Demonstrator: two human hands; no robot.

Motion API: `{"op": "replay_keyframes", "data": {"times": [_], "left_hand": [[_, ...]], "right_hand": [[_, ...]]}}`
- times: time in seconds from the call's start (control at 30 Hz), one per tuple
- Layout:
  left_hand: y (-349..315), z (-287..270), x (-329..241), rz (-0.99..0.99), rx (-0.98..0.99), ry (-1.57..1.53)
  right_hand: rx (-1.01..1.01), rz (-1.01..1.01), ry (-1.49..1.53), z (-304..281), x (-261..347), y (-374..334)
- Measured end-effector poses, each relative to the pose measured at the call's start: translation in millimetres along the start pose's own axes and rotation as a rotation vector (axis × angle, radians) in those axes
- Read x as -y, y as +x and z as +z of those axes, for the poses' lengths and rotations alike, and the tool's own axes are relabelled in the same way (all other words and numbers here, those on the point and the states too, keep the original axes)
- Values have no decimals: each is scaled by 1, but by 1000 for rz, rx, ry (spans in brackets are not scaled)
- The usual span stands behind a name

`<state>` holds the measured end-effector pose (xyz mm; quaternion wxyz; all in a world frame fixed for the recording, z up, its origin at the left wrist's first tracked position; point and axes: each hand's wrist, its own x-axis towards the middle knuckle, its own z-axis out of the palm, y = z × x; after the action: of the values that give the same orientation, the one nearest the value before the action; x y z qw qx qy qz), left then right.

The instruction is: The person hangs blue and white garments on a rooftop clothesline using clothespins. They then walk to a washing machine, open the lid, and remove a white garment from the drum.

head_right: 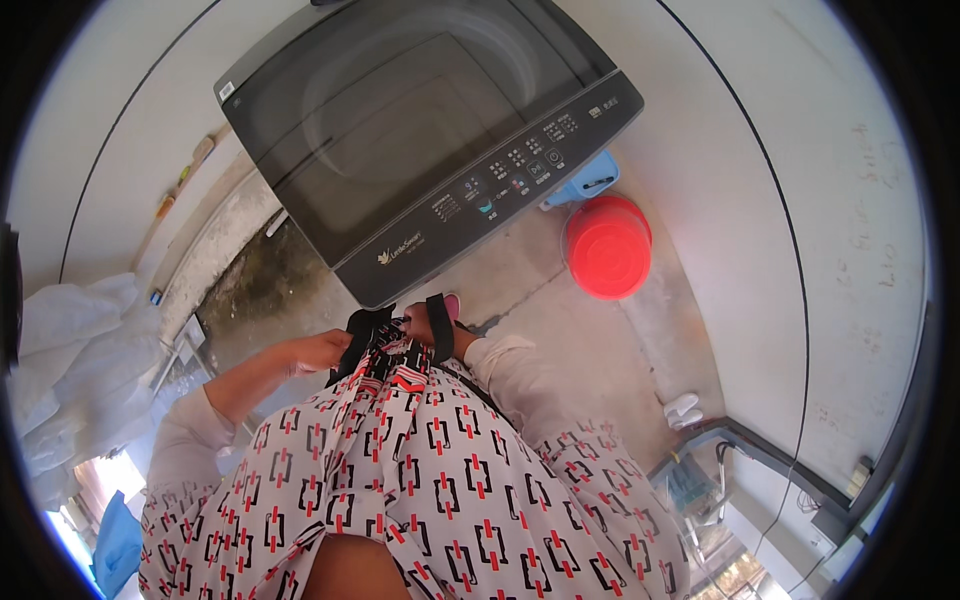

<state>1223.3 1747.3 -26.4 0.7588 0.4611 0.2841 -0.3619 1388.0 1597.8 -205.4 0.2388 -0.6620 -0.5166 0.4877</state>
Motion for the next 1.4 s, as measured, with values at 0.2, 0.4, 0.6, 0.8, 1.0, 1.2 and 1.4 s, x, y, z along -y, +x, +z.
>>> {"op": "replay_keyframes", "data": {"times": [0.2, 0.4, 0.6, 0.8, 1.0, 1.2, 1.4], "left_hand": [[4, 13, -24, 105, 33, -55], [6, 4, -23, 124, 110, -117], [-18, 10, -35, 94, 176, -329], [7, 27, -61, 347, 203, 44], [-23, 32, -68, 259, 218, -1], [-20, 16, -66, 280, 237, 276], [12, 60, -112, 398, 319, 488]], "right_hand": [[36, 14, 32, 11, -14, 5], [49, -82, -220, 42, -55, 22], [175, 124, -358, -2, 0, 12], [207, 185, -363, -14, 12, 6], [218, 222, -286, -28, 25, -10], [123, 190, -77, -22, 19, -19], [170, 224, -129, -34, 30, -33]]}}
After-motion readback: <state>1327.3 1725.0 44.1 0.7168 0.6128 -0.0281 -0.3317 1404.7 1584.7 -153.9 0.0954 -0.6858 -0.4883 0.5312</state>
